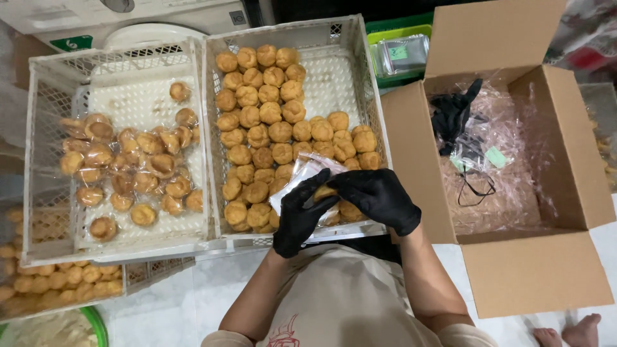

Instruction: Picking up individual cream puffs from a tray and placing them into small plastic bags for packaging.

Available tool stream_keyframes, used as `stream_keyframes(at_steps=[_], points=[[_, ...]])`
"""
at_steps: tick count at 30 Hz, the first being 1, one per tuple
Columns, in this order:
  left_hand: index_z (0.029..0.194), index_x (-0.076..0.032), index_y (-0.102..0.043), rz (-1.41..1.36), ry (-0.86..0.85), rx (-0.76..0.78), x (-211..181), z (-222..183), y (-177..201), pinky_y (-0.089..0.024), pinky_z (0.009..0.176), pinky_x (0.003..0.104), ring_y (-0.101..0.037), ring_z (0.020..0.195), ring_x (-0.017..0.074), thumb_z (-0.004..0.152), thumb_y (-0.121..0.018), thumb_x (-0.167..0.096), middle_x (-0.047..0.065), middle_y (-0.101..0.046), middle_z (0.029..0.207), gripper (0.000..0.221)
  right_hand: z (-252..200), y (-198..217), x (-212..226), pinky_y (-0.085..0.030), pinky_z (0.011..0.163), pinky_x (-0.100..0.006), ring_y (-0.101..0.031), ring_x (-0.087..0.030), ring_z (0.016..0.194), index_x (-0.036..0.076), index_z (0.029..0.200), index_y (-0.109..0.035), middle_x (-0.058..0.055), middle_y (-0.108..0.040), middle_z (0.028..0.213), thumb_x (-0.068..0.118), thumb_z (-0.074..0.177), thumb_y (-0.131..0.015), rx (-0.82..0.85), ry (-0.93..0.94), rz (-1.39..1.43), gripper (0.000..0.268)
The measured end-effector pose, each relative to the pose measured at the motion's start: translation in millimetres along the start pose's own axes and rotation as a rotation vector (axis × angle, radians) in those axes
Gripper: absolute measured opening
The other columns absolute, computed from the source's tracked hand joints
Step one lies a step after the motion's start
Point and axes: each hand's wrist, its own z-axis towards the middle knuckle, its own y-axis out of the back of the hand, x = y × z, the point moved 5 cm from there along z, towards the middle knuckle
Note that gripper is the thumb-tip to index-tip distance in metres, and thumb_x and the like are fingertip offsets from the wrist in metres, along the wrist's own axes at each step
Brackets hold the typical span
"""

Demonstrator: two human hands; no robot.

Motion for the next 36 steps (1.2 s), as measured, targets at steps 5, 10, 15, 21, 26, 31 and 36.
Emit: stream_keyframes(at_steps=[5,10,15,21,26,31,36], points=[[0.112,-0.008,-0.080,0.046,-0.016,0.178,13,-8,-11,-0.059,0.094,0.041,-0.074,0.108,0.0293,0.073,-0.092,-0.007,0.011,-0.079,0.112,0.041,-15,-14,-22,-0.059,0.073,-0.043,-0.074,-0.035,0.085,0.012,0.082,-0.076,-0.008,-0.078,0.082,0.024,0.093,-0.068,0.220,-0.013,-0.086,0.018],[0.131,-0.002,-0.068,-0.273,0.290,0.079,15,0,-19,-0.054,0.105,0.041,-0.068,0.113,0.0224,0.081,-0.083,0.003,0.015,-0.076,0.117,0.052,-6,8,8,-0.057,0.070,-0.044,-0.073,-0.037,0.081,0.008,0.088,-0.075,-0.013,-0.076,0.082,0.013,0.090,-0.069,0.059,0.019,-0.186,0.008],[0.133,-0.003,-0.068,-0.195,0.265,0.202,1,8,-37,-0.054,0.104,0.043,-0.070,0.112,0.0231,0.090,-0.079,-0.006,0.018,-0.076,0.114,0.044,-23,12,-41,-0.058,0.063,-0.035,-0.072,-0.023,0.071,0.016,0.092,-0.079,-0.004,-0.072,0.073,0.027,0.088,-0.084,-0.184,0.035,-0.524,0.013],[0.134,-0.003,-0.068,-0.231,0.343,0.280,21,-2,-57,-0.057,0.098,0.038,-0.070,0.111,0.0192,0.088,-0.080,-0.001,0.018,-0.075,0.120,0.048,-47,23,-72,-0.057,0.063,-0.032,-0.071,-0.023,0.071,0.018,0.085,-0.075,-0.001,-0.071,0.071,0.032,0.084,-0.086,-0.264,-0.034,-0.613,0.017],[0.148,-0.003,-0.054,-0.496,0.484,0.223,10,-2,-57,-0.054,0.103,0.035,-0.067,0.120,0.0231,0.095,-0.065,0.002,0.020,-0.070,0.131,0.054,-86,128,-100,-0.056,0.080,-0.034,-0.068,-0.029,0.074,-0.005,0.097,-0.070,-0.021,-0.066,0.071,0.030,0.095,-0.065,-0.774,-0.098,0.469,0.036],[0.146,-0.003,-0.055,-0.652,0.558,0.185,41,-2,-54,-0.059,0.095,0.037,-0.068,0.118,0.0270,0.096,-0.067,-0.007,0.021,-0.068,0.134,0.051,-93,171,-132,-0.059,0.066,-0.046,-0.073,-0.037,0.074,0.013,0.103,-0.077,-0.015,-0.070,0.072,0.025,0.095,-0.068,-0.468,-0.658,-0.661,0.017],[0.147,0.001,-0.052,-0.787,0.567,0.138,45,5,-48,-0.063,0.090,0.042,-0.067,0.119,0.0401,0.097,-0.063,-0.006,0.025,-0.064,0.138,0.052,-93,164,-127,-0.056,0.048,-0.017,-0.076,-0.018,0.059,0.003,0.110,-0.069,-0.019,-0.078,0.089,0.016,0.100,-0.068,-1.073,-0.551,0.355,0.016]])
